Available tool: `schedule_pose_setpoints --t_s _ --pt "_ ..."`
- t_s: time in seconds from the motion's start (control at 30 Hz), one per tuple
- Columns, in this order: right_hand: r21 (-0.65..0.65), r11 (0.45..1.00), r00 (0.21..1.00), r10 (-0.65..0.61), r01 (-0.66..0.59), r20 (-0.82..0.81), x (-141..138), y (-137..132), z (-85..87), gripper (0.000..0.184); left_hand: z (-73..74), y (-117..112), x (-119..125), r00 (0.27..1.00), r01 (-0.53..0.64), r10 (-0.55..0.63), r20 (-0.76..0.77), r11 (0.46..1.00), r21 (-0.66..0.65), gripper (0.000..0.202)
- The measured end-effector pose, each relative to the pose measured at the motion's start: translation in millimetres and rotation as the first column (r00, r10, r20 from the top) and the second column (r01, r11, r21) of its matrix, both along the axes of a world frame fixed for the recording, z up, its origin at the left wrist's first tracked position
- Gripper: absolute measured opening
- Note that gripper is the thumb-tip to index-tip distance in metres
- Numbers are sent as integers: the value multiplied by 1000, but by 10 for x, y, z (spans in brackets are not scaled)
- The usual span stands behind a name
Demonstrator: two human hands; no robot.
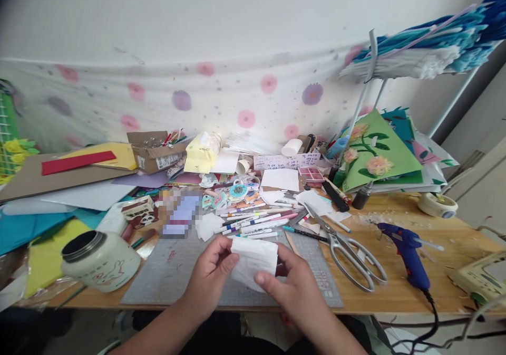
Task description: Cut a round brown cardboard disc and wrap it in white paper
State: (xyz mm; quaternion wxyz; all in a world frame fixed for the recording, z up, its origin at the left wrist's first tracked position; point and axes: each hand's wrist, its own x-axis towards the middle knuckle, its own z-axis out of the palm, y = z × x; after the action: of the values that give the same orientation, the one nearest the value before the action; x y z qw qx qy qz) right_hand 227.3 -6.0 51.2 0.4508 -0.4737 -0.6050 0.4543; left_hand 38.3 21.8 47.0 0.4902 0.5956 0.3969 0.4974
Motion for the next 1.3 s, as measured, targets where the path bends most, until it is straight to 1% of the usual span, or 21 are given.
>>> schedule_pose_setpoints --t_s 0.07,0.13,0.17,0.23,0.3,0.33,0.37,0.47,0.5,0.53,0.63,0.7,0.73,0.83,0.9,1.0,1.07,1.1,1.17,1.23,1.3 --pt "-31 997 997 -75 75 -5 -158 -3 -29 42 -4 -54 -17 999 41 -39 36 996 -76 19" --pt "49 986 978 -167 162 128 -183 12 -71 41 -23 -92 -57 993 102 -93 78 987 -125 19" --pt "117 980 957 -185 162 224 -166 19 -83 40 -35 -106 -80 987 137 -123 101 980 -144 22" --pt "222 970 897 -179 94 403 -121 16 -73 36 -54 -130 -121 976 199 -178 128 962 -184 45" --pt "237 971 862 -127 8 492 -102 -12 -20 34 -49 -156 -142 975 218 -203 90 953 -212 67" --pt "219 975 860 -82 -35 504 -107 -34 15 32 -33 -171 -144 979 206 -203 39 958 -198 70" --pt "193 978 861 -33 -76 507 -120 -58 51 30 -9 -186 -140 980 187 -194 -31 969 -161 64" --pt "134 981 865 56 -140 498 -156 -124 127 25 89 -225 -112 958 152 -143 -249 988 18 20" --pt "114 984 879 65 -135 473 -156 -139 135 24 118 -232 -102 951 140 -117 -286 988 62 17" --pt "88 989 900 73 -122 430 -147 -148 135 25 139 -235 -95 952 118 -89 -294 990 83 21" --pt "6 996 959 87 -92 269 -85 -146 99 32 165 -217 -92 970 24 -5 -242 997 76 21" --pt "10 998 962 55 -60 269 -37 -126 67 37 173 -189 -101 965 30 -10 -263 997 70 16" --pt "32 998 950 34 -46 311 -19 -112 53 37 181 -173 -104 955 56 -31 -294 996 76 13" --pt "104 991 876 23 -83 481 3 -55 25 33 215 -116 -93 906 128 -62 -418 983 133 22" --pt "158 982 818 -9 -100 575 -4 -11 7 33 220 -69 -69 872 141 -5 -489 960 240 10" --pt "299 953 732 -179 -35 658 -27 50 -19 36 173 20 -35 831 173 97 -548 891 420 13" --pt "378 926 695 -265 -11 669 -45 76 -11 34 129 92 -29 797 186 146 -586 864 468 13" --pt "383 923 694 -259 -26 672 -51 86 7 33 115 132 -31 778 183 159 -608 868 462 13" --pt "322 941 727 -148 -105 670 -53 111 72 34 119 216 -40 758 181 122 -641 904 387 11" --pt "214 954 793 37 -208 607 -29 155 153 35 170 296 -45 772 207 -5 -635 947 245 9" --pt "144 958 858 147 -247 492 28 226 221 36 254 359 -37 802 251 -146 -579 962 105 12"
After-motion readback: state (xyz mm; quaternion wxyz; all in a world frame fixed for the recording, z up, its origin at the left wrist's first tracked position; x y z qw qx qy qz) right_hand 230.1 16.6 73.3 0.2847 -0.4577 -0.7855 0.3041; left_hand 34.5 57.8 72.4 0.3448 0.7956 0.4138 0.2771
